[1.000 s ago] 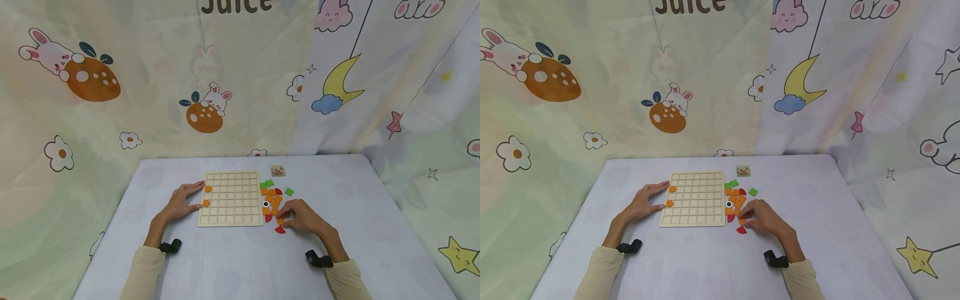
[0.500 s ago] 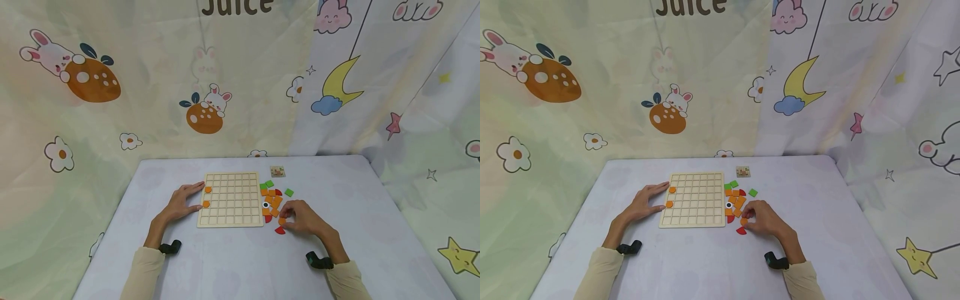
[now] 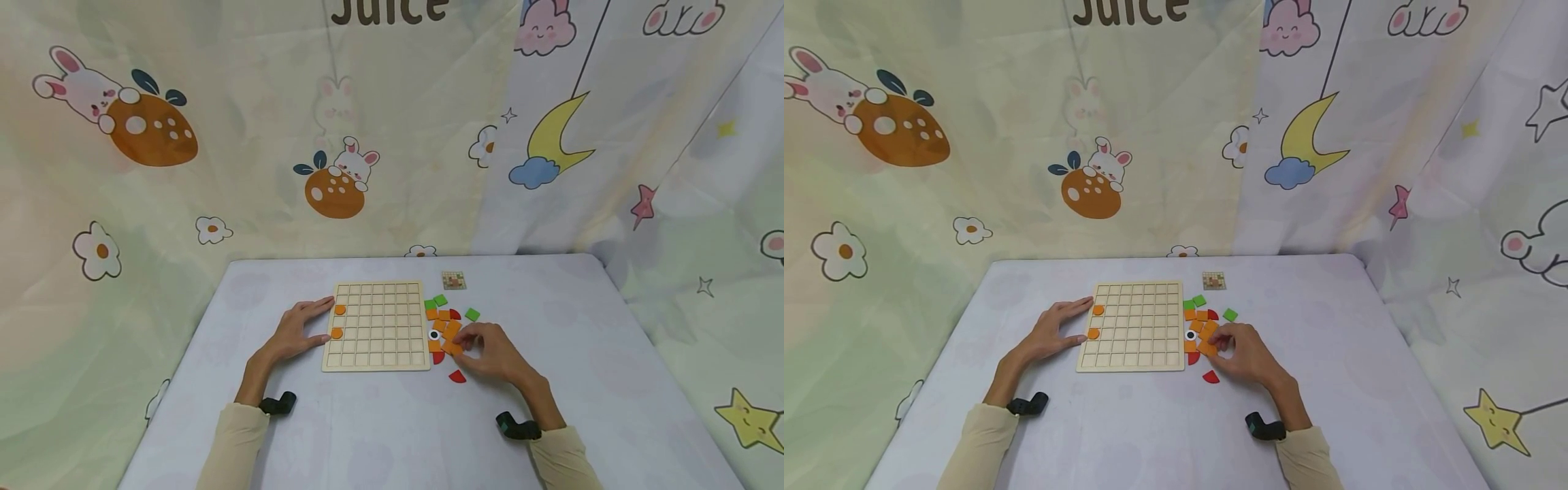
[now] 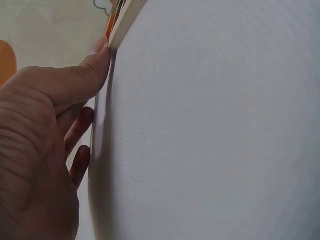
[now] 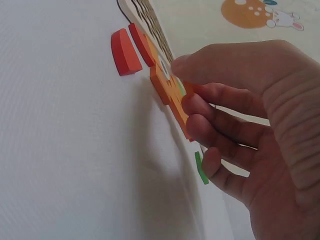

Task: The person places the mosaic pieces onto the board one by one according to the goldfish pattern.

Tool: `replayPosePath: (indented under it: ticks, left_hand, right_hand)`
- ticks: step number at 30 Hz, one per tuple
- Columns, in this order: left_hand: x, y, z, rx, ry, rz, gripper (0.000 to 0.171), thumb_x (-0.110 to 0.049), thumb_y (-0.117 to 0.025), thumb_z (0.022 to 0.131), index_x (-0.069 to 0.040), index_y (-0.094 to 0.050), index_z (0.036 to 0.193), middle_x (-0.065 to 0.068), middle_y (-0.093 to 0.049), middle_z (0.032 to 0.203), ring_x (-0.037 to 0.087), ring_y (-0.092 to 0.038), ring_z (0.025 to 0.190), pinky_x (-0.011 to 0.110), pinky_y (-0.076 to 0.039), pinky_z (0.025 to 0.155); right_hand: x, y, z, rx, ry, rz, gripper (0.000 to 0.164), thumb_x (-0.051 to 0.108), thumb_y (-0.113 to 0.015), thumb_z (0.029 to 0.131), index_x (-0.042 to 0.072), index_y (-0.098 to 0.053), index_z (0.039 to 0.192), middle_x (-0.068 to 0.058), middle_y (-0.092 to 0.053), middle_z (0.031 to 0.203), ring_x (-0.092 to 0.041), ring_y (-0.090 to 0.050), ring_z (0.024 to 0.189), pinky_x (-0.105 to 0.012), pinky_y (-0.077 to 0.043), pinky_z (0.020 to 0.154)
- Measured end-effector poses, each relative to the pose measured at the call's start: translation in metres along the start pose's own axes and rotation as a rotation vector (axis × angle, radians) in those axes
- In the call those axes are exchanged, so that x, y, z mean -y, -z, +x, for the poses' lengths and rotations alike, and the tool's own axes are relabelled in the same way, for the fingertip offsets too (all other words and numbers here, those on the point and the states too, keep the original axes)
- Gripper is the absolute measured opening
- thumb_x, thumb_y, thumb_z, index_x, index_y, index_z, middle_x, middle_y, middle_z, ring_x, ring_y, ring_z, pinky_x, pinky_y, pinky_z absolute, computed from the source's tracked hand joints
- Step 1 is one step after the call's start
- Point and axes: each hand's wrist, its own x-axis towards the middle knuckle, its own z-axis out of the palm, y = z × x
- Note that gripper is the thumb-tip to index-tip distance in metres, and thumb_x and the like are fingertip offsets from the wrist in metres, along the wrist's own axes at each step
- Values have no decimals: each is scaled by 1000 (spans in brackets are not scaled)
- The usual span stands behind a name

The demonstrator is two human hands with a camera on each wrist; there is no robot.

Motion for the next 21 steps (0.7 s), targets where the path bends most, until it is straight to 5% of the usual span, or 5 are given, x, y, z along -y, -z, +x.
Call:
replayPosePath:
  ticks: [8, 21]
  left_hand:
    - [2, -1, -1, -2, 6, 4, 83, -26, -87, 92, -15, -49, 165, 7, -46, 174, 42, -44, 151, 74, -28, 122]
    - [1, -1, 0, -9, -12, 1, 83, -25, -88, 92, -12, -49, 165, 9, -46, 174, 43, -45, 150, 72, -29, 119]
  right_hand:
    - [3, -9, 7, -57, 50, -4, 18, 17, -93, 85, 17, -83, 100, 11, -74, 90, -12, -62, 85, -28, -53, 80]
    - [15, -24, 26, -27, 85, 72, 17, 13, -93, 85, 12, -83, 99, 5, -74, 88, -11, -63, 79, -24, -53, 74]
